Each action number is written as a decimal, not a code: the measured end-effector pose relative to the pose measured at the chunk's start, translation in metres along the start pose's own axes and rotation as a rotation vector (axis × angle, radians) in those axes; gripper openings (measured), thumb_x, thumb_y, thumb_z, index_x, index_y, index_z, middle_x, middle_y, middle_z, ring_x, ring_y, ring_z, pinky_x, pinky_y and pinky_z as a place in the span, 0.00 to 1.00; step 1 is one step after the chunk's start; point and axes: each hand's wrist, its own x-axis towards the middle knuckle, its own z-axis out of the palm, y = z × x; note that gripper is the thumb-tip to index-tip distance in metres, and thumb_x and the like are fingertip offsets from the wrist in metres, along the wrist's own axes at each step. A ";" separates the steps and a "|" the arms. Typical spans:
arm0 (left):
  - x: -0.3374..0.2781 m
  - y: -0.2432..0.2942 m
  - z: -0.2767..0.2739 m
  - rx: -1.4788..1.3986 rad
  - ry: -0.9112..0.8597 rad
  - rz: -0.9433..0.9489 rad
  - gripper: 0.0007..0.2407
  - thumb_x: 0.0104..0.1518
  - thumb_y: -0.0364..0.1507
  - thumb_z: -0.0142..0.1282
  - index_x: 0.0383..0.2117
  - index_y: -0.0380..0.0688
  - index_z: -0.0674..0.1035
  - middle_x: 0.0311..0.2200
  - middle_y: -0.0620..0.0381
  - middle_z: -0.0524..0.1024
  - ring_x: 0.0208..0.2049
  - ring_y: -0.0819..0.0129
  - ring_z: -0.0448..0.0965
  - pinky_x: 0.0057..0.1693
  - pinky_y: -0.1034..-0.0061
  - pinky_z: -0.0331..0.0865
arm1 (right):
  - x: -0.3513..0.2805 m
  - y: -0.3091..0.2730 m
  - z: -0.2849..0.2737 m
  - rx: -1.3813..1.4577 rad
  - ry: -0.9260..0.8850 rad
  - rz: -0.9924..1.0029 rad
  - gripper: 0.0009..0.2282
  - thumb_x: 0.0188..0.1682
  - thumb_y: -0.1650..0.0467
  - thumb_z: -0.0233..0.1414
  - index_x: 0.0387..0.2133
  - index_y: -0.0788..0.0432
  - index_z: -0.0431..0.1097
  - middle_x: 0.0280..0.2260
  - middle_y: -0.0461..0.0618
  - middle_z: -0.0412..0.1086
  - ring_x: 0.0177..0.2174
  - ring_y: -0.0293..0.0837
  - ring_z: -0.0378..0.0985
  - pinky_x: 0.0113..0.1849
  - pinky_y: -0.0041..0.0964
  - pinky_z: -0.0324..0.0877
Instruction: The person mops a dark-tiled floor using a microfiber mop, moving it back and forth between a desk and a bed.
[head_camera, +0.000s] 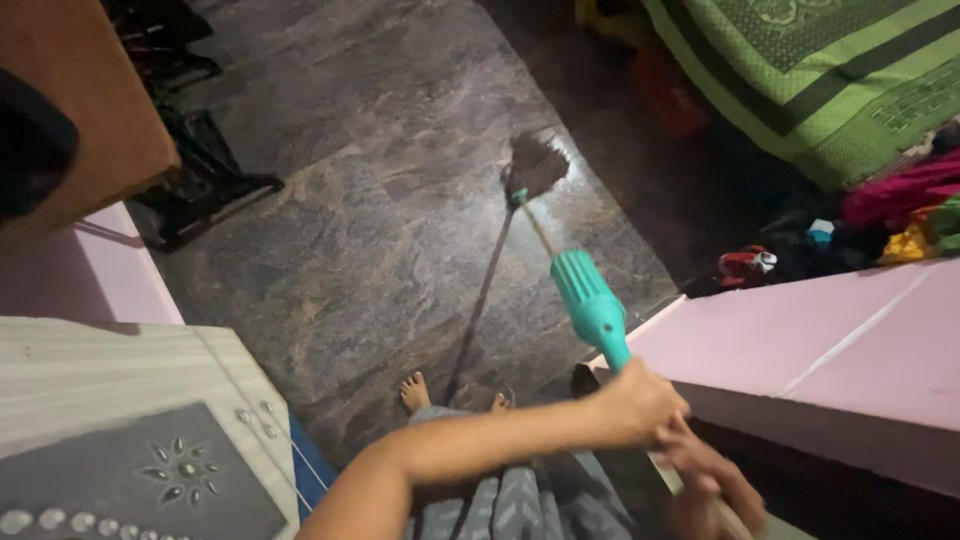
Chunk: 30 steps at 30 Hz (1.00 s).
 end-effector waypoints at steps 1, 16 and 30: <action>-0.009 0.012 -0.017 -0.124 -0.020 0.031 0.08 0.32 0.38 0.61 0.19 0.58 0.82 0.17 0.59 0.80 0.23 0.60 0.82 0.36 0.56 0.64 | 0.008 0.000 -0.033 0.102 -0.387 -0.016 0.17 0.66 0.65 0.40 0.43 0.72 0.64 0.44 0.71 0.73 0.48 0.72 0.74 0.61 0.71 0.59; -0.043 -0.047 -0.102 -0.078 0.147 0.001 0.10 0.36 0.46 0.61 0.18 0.59 0.80 0.20 0.67 0.78 0.25 0.62 0.81 0.37 0.53 0.63 | 0.057 0.048 0.072 0.105 -0.096 -0.148 0.06 0.53 0.73 0.50 0.33 0.66 0.71 0.35 0.58 0.74 0.36 0.53 0.77 0.43 0.52 0.73; -0.023 -0.356 -0.091 -0.170 0.444 -0.418 0.04 0.54 0.29 0.55 0.32 0.47 0.77 0.38 0.53 0.74 0.45 0.54 0.76 0.48 0.63 0.71 | 0.244 0.211 0.237 -0.510 -0.254 -0.111 0.05 0.49 0.72 0.57 0.33 0.64 0.71 0.38 0.60 0.72 0.40 0.58 0.75 0.43 0.46 0.70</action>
